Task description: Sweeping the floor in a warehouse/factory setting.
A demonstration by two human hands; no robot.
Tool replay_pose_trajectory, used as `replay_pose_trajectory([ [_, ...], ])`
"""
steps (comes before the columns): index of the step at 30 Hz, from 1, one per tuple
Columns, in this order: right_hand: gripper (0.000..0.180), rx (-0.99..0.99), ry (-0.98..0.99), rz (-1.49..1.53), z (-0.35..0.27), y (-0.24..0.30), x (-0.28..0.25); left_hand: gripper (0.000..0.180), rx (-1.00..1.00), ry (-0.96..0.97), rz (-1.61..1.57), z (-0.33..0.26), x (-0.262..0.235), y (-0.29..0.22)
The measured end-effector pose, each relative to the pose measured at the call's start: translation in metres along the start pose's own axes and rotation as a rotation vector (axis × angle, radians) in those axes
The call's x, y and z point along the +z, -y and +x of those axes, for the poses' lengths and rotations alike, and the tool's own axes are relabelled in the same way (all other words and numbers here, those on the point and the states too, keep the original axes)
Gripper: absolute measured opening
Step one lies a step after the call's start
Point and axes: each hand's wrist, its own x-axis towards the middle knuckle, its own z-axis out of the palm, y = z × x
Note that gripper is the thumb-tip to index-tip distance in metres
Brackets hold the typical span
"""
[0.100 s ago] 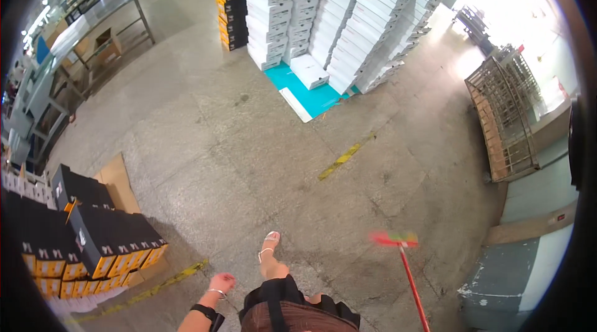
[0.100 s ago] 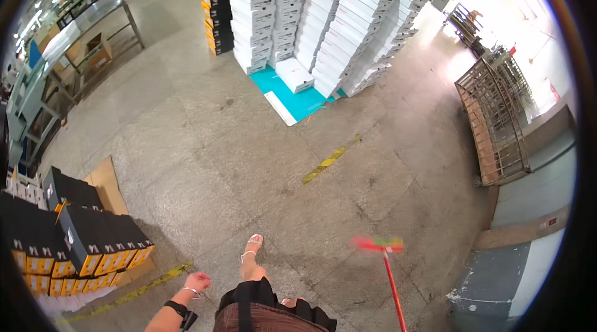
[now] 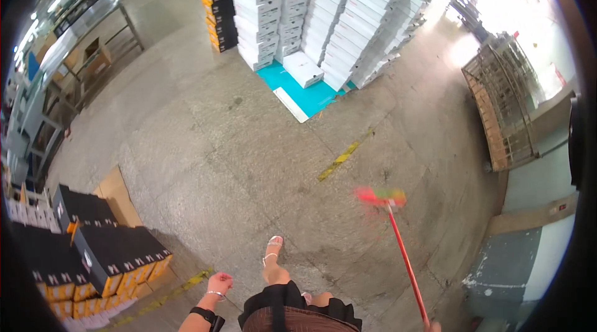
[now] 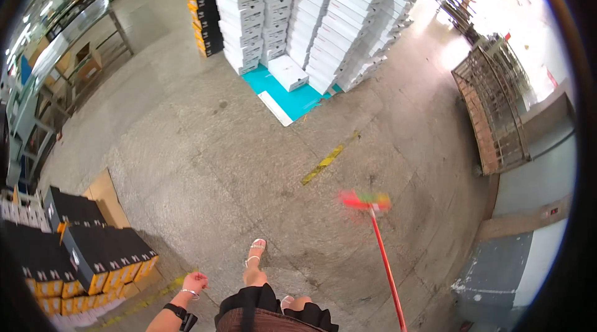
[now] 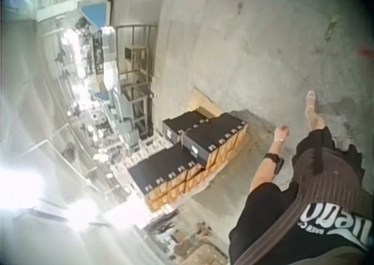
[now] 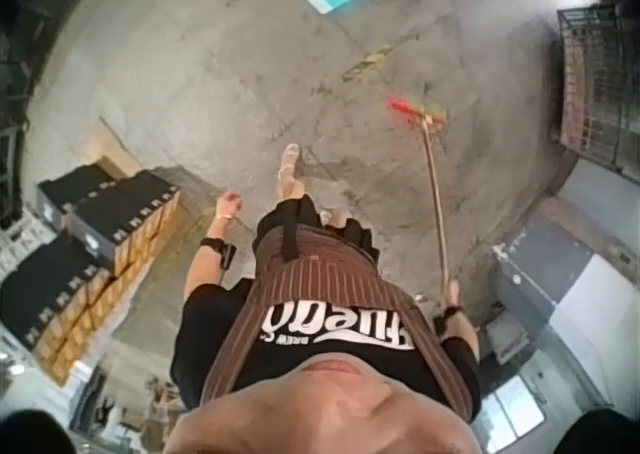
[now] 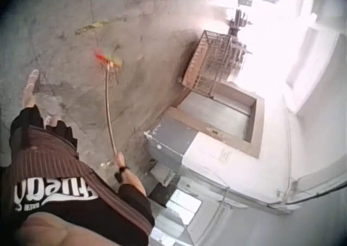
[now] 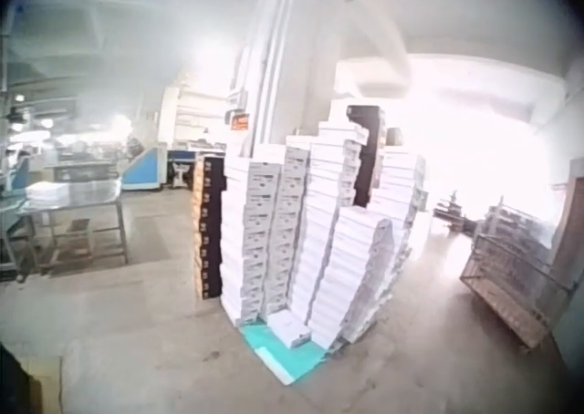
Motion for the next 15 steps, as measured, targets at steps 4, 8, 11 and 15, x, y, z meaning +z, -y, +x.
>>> replay_pose_trajectory([
  [4, 0.050, -0.065, -0.093, 0.079, 0.111, 0.067, 0.022, 0.011, -0.109, 0.086, 0.000, 0.009, -0.025, -0.006],
  [8, 0.054, -0.075, -0.181, 0.266, 0.247, 0.294, -0.015, 0.009, -0.217, 0.079, 0.205, 0.038, -0.057, 0.029],
  [11, 0.056, -0.182, -0.069, 0.331, 0.341, 0.342, -0.010, 0.011, -0.206, 0.144, 0.394, 0.056, -0.090, 0.030],
  [15, 0.055, -0.099, -0.016, 0.261, 0.339, 0.297, 0.038, 0.015, -0.200, 0.229, 0.546, 0.039, -0.096, 0.033],
])
